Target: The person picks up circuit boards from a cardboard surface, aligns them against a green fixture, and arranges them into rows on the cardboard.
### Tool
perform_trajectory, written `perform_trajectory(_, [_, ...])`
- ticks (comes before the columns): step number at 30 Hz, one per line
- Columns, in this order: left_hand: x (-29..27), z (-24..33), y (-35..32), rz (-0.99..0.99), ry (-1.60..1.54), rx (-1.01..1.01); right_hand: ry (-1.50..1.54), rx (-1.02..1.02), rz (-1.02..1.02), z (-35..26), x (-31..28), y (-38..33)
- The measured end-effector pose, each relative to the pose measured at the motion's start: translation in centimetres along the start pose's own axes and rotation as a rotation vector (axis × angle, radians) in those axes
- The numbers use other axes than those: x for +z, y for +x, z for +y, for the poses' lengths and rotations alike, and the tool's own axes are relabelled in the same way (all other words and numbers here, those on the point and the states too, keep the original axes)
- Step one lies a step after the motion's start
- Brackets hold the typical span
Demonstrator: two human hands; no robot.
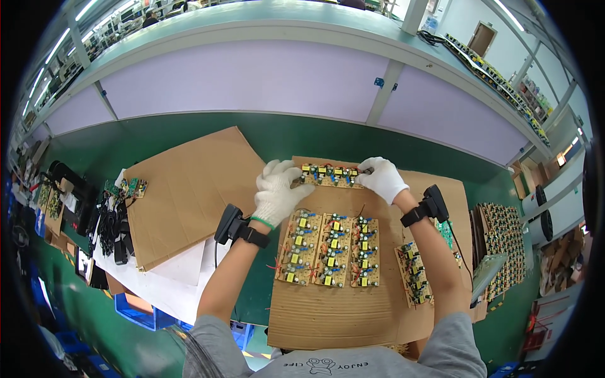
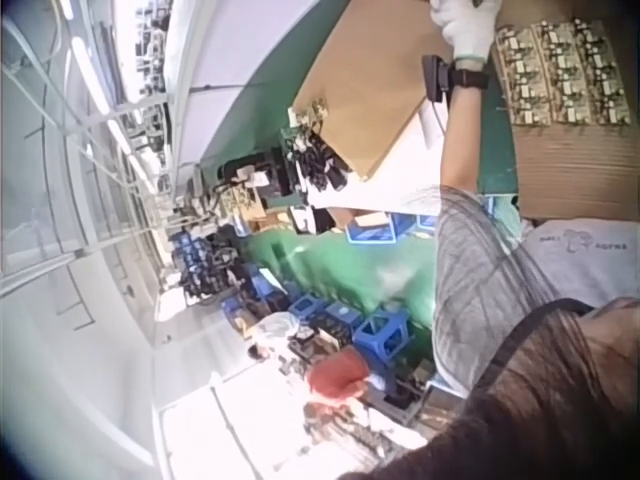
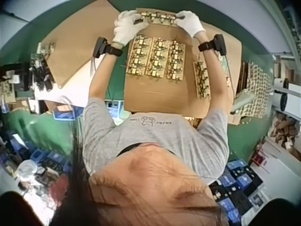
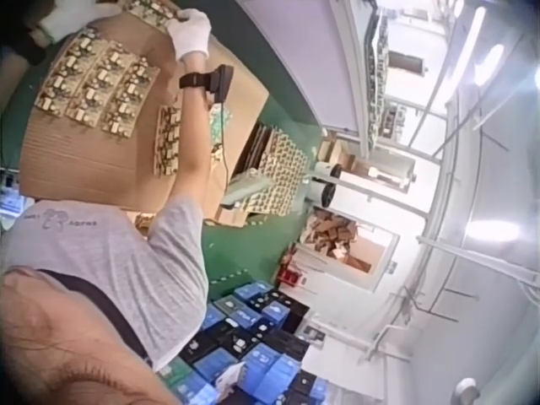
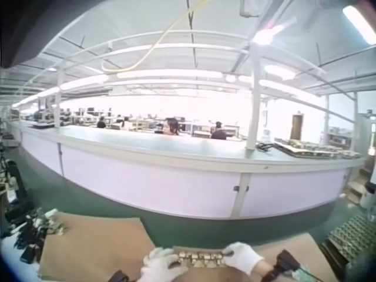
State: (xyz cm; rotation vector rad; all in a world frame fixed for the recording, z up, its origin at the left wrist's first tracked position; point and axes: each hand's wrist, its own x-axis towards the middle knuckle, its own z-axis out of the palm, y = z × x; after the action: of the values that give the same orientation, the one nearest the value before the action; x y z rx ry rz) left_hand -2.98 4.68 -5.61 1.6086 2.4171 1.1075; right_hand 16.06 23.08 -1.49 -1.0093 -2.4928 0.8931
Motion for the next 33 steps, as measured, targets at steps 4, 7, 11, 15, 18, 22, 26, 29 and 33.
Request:
perform_trajectory(4, [-0.2, 0.5, 0.1, 0.007, -0.009, 0.018, -0.041, -0.029, -0.013, -0.3, -0.4, -0.7])
perform_trajectory(7, [-0.5, 0.6, 0.3, -0.01, -0.017, 0.054, -0.124, -0.196, 0.036, 0.5, -2.1, -0.9])
perform_trajectory(11, [-2.1, 0.8, 0.1, -0.053, -0.079, 0.053, -0.209, -0.024, 0.046, -0.2, -8.4, -4.5])
perform_trajectory(15, [-3.1, -0.9, -1.0, 0.052, -0.096, 0.022, -0.434, 0.314, 0.182, 2.0, -14.8, -11.8])
perform_trajectory(18, [-5.0, -0.6, -2.7, 0.004, -0.16, -0.054, -0.451, 0.56, 0.169, 4.7, -15.2, -17.8])
perform_trajectory(22, [-7.4, 2.3, -5.5, 0.022, -0.236, -0.096, -0.451, 0.576, 0.328, 6.5, -11.6, -21.4])
perform_trajectory(26, [-10.1, 8.7, -8.8, 0.027, -0.291, -0.124, -0.742, 0.53, 0.277, 5.0, -9.9, -20.1])
perform_trajectory(29, [-10.5, 13.2, -11.1, -0.045, -0.297, 0.018, -0.447, 0.425, 0.206, 5.5, -10.0, -19.7])
perform_trajectory(33, [-9.9, 17.7, -14.5, -0.191, -0.529, -0.112, -0.029, 0.297, 0.235, 2.4, -10.7, -21.4])
